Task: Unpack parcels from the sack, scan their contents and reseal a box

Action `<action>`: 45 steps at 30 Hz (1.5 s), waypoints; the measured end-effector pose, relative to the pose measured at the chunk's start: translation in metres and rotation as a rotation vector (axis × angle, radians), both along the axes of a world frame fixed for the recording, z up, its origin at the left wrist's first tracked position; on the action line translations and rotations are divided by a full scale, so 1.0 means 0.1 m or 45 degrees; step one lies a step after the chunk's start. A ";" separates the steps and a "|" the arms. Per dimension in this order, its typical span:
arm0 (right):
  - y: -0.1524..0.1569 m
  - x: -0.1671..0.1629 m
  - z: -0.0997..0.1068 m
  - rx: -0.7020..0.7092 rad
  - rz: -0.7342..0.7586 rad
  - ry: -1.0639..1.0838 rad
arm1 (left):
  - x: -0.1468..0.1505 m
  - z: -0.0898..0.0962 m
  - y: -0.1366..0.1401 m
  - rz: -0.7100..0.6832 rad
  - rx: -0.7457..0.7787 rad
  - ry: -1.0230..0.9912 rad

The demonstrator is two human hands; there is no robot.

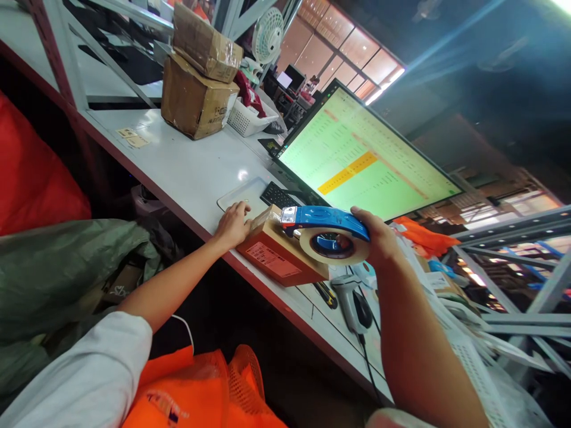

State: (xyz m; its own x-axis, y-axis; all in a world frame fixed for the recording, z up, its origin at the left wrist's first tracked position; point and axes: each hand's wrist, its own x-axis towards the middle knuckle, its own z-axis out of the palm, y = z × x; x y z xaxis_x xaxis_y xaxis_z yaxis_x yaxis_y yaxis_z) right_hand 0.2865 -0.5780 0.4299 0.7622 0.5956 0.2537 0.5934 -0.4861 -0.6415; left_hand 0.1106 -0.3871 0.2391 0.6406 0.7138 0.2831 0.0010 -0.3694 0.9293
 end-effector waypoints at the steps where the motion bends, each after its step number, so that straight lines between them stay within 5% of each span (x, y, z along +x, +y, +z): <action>1: -0.01 0.01 0.00 -0.004 0.001 0.015 | -0.01 0.05 -0.03 -0.044 0.017 -0.152; 4: -0.02 0.02 -0.01 0.002 0.003 0.089 | 0.00 0.16 -0.15 -0.386 -0.117 -0.540; 7: 0.00 -0.05 -0.01 0.019 0.017 0.195 | 0.07 0.14 -0.20 -0.682 -0.216 -0.589; 13: 0.13 -0.16 0.03 -0.009 0.078 0.367 | 0.18 -0.05 -0.02 -0.833 -0.229 -0.430; 20: -0.12 -0.19 0.03 0.176 0.422 0.183 | 0.08 0.08 0.00 -0.792 -0.165 -0.402; 24: -0.22 -0.35 -0.01 -0.050 0.680 -0.335 | -0.04 0.15 0.16 -0.749 -0.178 -0.391; 28: 0.04 -0.56 0.00 -0.163 0.895 -0.560 | -0.32 0.22 0.49 -0.720 -0.119 -0.292; 33: 0.54 -0.61 0.22 -0.223 1.142 -0.400 | -0.64 0.29 0.72 -0.643 -0.316 -0.175; 37: 0.44 -0.42 0.35 -0.253 1.070 -0.199 | -0.67 0.25 0.73 -0.621 -0.338 -0.124; 45: -0.43 -0.07 0.34 -0.365 0.783 -0.180 | -0.67 0.24 0.75 -0.614 -0.275 -0.069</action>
